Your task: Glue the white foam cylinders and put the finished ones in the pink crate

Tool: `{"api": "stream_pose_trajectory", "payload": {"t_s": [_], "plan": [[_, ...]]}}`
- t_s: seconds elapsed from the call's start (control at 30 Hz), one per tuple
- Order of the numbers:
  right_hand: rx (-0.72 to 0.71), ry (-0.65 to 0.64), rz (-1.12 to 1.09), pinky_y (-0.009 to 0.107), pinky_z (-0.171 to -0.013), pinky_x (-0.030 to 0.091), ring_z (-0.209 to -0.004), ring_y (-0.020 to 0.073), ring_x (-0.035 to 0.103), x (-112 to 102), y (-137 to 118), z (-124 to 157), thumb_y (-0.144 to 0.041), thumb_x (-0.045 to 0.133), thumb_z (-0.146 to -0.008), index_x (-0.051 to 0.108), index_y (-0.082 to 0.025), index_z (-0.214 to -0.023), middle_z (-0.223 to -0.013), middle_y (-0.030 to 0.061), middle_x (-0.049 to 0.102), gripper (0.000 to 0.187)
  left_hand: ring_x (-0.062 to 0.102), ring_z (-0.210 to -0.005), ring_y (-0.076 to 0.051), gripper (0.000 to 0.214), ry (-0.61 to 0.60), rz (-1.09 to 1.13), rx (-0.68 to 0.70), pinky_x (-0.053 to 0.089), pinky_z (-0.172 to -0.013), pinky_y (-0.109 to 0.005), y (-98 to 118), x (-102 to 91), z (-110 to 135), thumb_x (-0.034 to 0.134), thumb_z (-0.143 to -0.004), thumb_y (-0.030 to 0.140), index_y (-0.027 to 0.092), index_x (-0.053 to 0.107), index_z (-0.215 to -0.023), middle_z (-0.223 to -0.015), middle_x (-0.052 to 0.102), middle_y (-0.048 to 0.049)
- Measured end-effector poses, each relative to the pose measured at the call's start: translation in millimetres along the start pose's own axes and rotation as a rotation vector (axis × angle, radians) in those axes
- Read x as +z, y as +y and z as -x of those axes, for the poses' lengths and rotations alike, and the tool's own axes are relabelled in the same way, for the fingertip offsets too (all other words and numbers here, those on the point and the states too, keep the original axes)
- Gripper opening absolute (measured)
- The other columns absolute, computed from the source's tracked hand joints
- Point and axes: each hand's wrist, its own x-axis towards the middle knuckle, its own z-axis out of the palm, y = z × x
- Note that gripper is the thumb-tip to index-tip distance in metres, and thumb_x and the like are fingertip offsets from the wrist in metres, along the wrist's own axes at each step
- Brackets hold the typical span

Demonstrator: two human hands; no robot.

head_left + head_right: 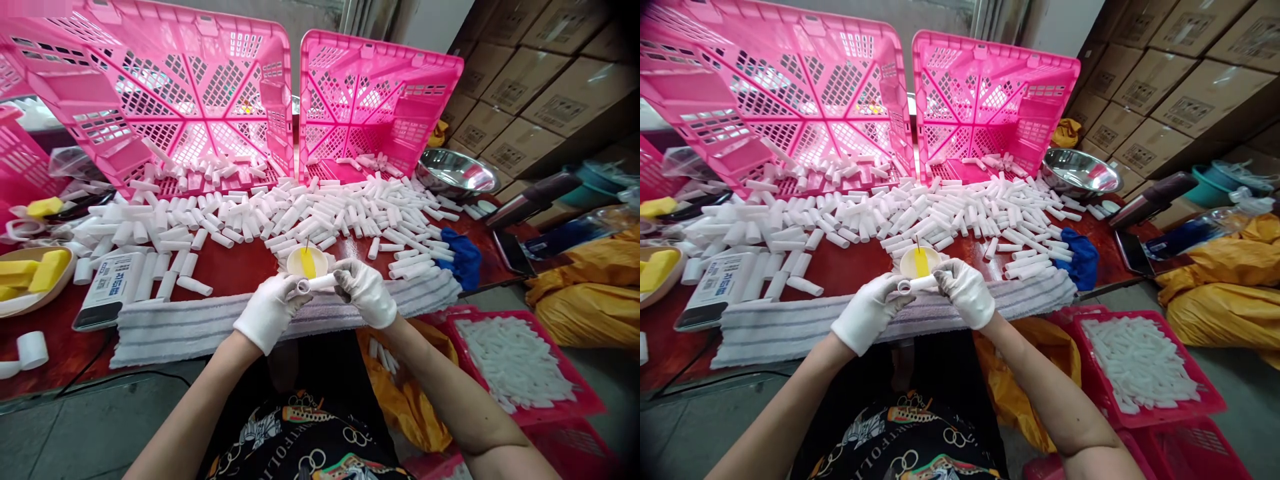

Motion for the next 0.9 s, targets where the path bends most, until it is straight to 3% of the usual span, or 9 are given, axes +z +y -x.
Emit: {"api": "stream_pose_trajectory", "payload": {"t_s": [0.1,0.27,0.4,0.47,0.6,0.67,0.73,0.8,0.9], "plan": [[-0.032,0.042,0.029,0.018,-0.036,0.028,-0.039,0.0051,0.039,-5,-5,3,-0.054,0.062,-0.073,0.057,-0.015,-0.085,-0.049,-0.005,0.048,0.042,0.057,-0.077,-0.015,0.015,-0.074,-0.047,0.002,0.043,-0.069,-0.026,3,-3.4,1,0.055,-0.082,0.03,0.022,0.062,-0.093,-0.086,0.061,-0.0033],[-0.073,0.027,0.175,0.02,-0.04,0.032,-0.044,0.0067,0.042,-7,-12,5,-0.053,0.062,-0.072,0.059,-0.016,-0.081,-0.055,-0.0028,0.051,0.038,0.058,-0.08,-0.017,0.018,-0.082,-0.086,-0.011,0.045,-0.073,-0.028,4,-2.5,-1,0.057,-0.08,0.029,0.02,0.063,-0.094,-0.087,0.062,-0.0053],[-0.065,0.018,0.281,0.022,-0.044,0.036,-0.047,0.0081,0.045,-3,-7,6,-0.051,0.056,-0.076,0.059,-0.016,-0.081,-0.059,-0.0012,0.054,0.035,0.06,-0.085,-0.019,0.028,-0.08,0.036,-0.028,0.045,-0.077,-0.029,8,-5.5,1,0.054,-0.08,0.038,0.018,0.061,-0.099,-0.093,0.065,-0.0078],[-0.11,0.009,0.344,0.022,-0.048,0.039,-0.051,0.0095,0.049,-3,1,9,-0.05,0.051,-0.081,0.06,-0.016,-0.083,-0.062,0.0003,0.057,0.035,0.06,-0.079,-0.018,0.031,-0.101,0.107,-0.088,0.045,-0.073,-0.028,12,-4.8,3,0.045,-0.085,0.043,0.018,0.062,-0.092,-0.087,0.066,-0.0067],[-0.487,0.069,0.773,0.026,-0.054,0.038,-0.054,0.0132,0.049,-8,18,18,-0.052,0.046,-0.083,0.06,-0.018,-0.066,-0.056,0.003,0.054,0.041,0.055,-0.055,-0.016,0.051,-0.056,0.183,-0.3,0.042,-0.056,-0.026,17,10.0,3,0.022,-0.091,0.043,0.019,0.056,-0.062,-0.057,0.06,-0.004],[-0.722,0.182,1.017,0.029,-0.055,0.034,-0.054,0.0151,0.047,-10,23,20,-0.047,0.041,-0.086,0.056,-0.019,-0.055,-0.051,0.0049,0.05,0.044,0.055,-0.053,-0.016,0.052,-0.033,0.176,-0.346,0.041,-0.055,-0.027,18,22.5,2,0.022,-0.09,0.041,0.019,0.055,-0.057,-0.055,0.059,-0.0053],[-0.855,0.306,1.111,0.031,-0.056,0.033,-0.055,0.0165,0.047,-9,24,22,-0.035,0.034,-0.089,0.054,-0.019,-0.054,-0.052,0.0068,0.05,0.043,0.057,-0.056,-0.017,0.05,0.011,0.129,-0.36,0.041,-0.056,-0.027,21,35.0,2,0.023,-0.09,0.041,0.018,0.057,-0.06,-0.059,0.062,-0.0067],[-0.827,0.359,1.1,0.032,-0.057,0.033,-0.055,0.017,0.047,-5,23,23,-0.027,0.03,-0.09,0.055,-0.019,-0.056,-0.054,0.008,0.052,0.042,0.06,-0.059,-0.018,0.051,0.084,0.068,-0.367,0.041,-0.057,-0.027,26,45.5,3,0.022,-0.091,0.04,0.018,0.061,-0.066,-0.063,0.065,-0.008],[-0.546,0.385,0.917,0.033,-0.056,0.035,-0.055,0.0178,0.047,-1,26,26,-0.031,0.03,-0.092,0.055,-0.019,-0.058,-0.057,0.0094,0.054,0.044,0.061,-0.062,-0.019,0.052,0.156,-0.02,-0.338,0.041,-0.058,-0.028,37,56.9,7,0.02,-0.092,0.038,0.017,0.063,-0.072,-0.067,0.066,-0.0097]]}}
